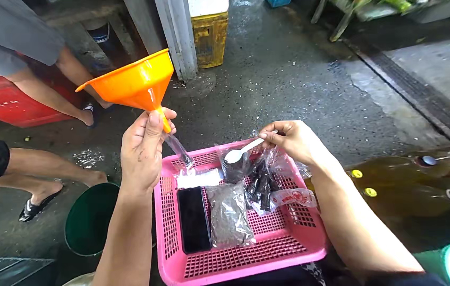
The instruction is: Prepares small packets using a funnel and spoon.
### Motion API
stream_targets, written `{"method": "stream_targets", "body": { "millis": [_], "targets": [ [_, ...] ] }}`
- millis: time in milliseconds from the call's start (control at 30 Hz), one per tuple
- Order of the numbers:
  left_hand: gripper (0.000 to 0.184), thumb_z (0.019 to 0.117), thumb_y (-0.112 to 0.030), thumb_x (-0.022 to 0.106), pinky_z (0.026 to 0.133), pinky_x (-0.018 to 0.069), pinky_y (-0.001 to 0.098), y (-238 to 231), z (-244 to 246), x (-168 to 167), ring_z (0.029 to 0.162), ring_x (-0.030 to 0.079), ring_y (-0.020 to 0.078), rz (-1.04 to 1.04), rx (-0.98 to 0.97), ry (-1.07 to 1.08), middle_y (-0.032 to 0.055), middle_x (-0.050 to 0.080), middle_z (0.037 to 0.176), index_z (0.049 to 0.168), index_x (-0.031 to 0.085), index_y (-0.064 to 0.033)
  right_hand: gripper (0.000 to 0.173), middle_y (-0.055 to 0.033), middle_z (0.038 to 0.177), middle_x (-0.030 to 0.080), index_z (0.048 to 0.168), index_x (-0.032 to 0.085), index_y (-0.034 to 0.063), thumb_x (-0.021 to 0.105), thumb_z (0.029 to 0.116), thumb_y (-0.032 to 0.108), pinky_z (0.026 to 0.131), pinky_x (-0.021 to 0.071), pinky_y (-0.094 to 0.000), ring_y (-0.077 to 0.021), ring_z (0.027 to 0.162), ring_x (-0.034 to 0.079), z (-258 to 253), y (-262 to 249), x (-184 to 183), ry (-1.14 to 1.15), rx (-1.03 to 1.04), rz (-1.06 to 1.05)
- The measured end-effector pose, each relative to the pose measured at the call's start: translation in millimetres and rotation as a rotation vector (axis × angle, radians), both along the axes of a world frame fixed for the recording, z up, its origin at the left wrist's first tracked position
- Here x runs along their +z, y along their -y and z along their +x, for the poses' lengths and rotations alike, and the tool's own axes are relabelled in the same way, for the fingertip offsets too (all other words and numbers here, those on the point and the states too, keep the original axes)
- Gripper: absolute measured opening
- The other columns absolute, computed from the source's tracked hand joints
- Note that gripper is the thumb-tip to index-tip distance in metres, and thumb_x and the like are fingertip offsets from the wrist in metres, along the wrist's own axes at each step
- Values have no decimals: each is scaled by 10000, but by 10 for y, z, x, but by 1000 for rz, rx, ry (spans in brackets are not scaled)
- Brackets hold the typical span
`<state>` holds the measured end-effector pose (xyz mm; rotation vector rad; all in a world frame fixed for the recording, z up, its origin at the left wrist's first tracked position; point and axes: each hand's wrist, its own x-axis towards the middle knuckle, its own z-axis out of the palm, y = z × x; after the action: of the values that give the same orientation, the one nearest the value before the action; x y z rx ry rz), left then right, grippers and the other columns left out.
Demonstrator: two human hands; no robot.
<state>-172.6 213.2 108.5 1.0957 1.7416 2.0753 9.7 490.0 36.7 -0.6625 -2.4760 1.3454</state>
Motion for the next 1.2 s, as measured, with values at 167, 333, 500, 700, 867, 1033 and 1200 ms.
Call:
{"method": "stream_targets", "body": {
  "millis": [167, 333, 500, 700, 867, 1033, 1200],
  "targets": [
    [303, 1112, -294, 412, 907, 551, 267, 8, -16, -19, 947, 648, 74, 1, 3, 3, -45, 669, 1077, 1132, 666, -131, 118, 40, 714, 721, 955, 759, 161, 682, 1003, 237, 563, 526, -332, -72, 563, 616, -24, 45, -1, 48, -10, 148],
    [301, 1107, -315, 426, 914, 551, 277, 11, -26, -46, 945, 651, 77, -10, 8, 6, -50, 675, 1073, 1131, 669, -140, 117, 31, 726, 705, 980, 761, 166, 683, 1004, 251, 601, 540, -366, -88, 607, 630, -85, 150, -47, 84, 43, 226],
    [292, 1104, -310, 437, 904, 551, 275, 34, -44, -79, 931, 647, 73, -4, 8, 11, -51, 671, 1056, 1126, 671, -135, 129, 56, 728, 724, 946, 761, 166, 673, 1008, 237, 586, 533, -302, -54, 590, 626, -63, 100, -83, 70, 54, 81],
    [289, 1103, -300, 440, 912, 550, 267, 33, -46, -96, 944, 652, 73, 2, 7, 26, -46, 677, 1072, 1126, 674, -132, 119, 40, 747, 742, 956, 757, 152, 673, 1007, 220, 600, 561, -289, -62, 605, 659, -25, 41, -71, 53, 5, 36],
    [288, 1105, -295, 435, 908, 554, 271, 29, -55, -99, 948, 652, 73, -4, 11, 24, -46, 676, 1072, 1131, 672, -134, 116, 48, 745, 737, 971, 755, 165, 675, 1006, 241, 602, 545, -319, -65, 602, 643, -15, 60, -34, 75, -1, 107],
    [291, 1105, -297, 433, 910, 550, 272, 41, -66, -108, 947, 648, 77, -2, 9, 21, -42, 672, 1065, 1129, 670, -130, 116, 50, 754, 740, 974, 754, 171, 677, 1005, 252, 621, 551, -341, -66, 620, 654, -18, 64, -59, 91, 3, 146],
    [289, 1104, -307, 437, 908, 551, 270, 50, -85, -124, 944, 649, 73, -4, 8, 15, -51, 671, 1057, 1125, 672, -139, 120, 42, 748, 741, 961, 757, 159, 671, 1008, 229, 605, 552, -305, -65, 611, 653, -21, 25, -84, 71, 0, 69]
  ]
}}
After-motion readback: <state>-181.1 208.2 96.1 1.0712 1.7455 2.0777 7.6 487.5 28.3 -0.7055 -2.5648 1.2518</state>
